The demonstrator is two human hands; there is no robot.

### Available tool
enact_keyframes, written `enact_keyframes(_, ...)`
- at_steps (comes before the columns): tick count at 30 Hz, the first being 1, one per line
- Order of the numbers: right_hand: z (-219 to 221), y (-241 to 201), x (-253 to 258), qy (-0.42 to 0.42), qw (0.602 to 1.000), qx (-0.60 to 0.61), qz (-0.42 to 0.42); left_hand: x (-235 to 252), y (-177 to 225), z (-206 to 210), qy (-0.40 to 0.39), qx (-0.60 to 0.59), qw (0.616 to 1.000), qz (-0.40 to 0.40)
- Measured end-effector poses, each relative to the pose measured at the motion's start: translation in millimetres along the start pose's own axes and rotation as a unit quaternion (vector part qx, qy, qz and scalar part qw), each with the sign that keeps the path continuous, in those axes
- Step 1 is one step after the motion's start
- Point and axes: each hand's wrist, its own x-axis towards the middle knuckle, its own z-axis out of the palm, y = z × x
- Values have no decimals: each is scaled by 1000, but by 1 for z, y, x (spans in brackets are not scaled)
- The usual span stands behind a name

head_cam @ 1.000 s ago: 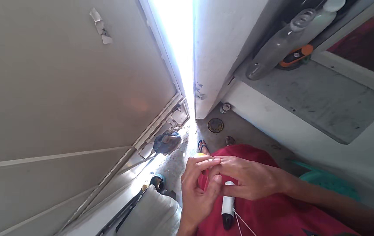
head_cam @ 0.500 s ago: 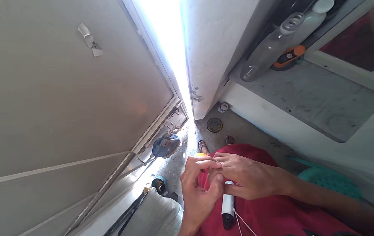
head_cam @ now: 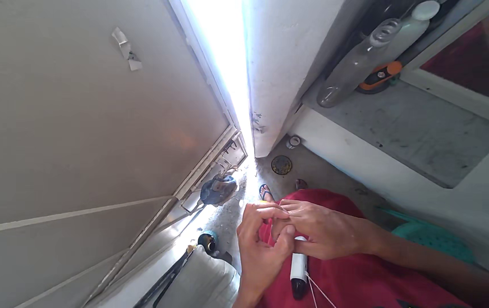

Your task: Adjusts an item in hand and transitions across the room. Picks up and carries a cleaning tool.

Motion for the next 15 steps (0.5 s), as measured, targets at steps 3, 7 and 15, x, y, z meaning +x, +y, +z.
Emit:
enact_keyframes(3,-1,-1,1,-5,999,37,-1,0,0,-2,-6,2,1000,2)
enact_keyframes(7,-4,-5,3,-3,997,76,9,0,2,-5,-22,4,1000,13)
enact_keyframes(15,-2,-4,3,1,998,66,8,1,3,-6,-30,9,999,28)
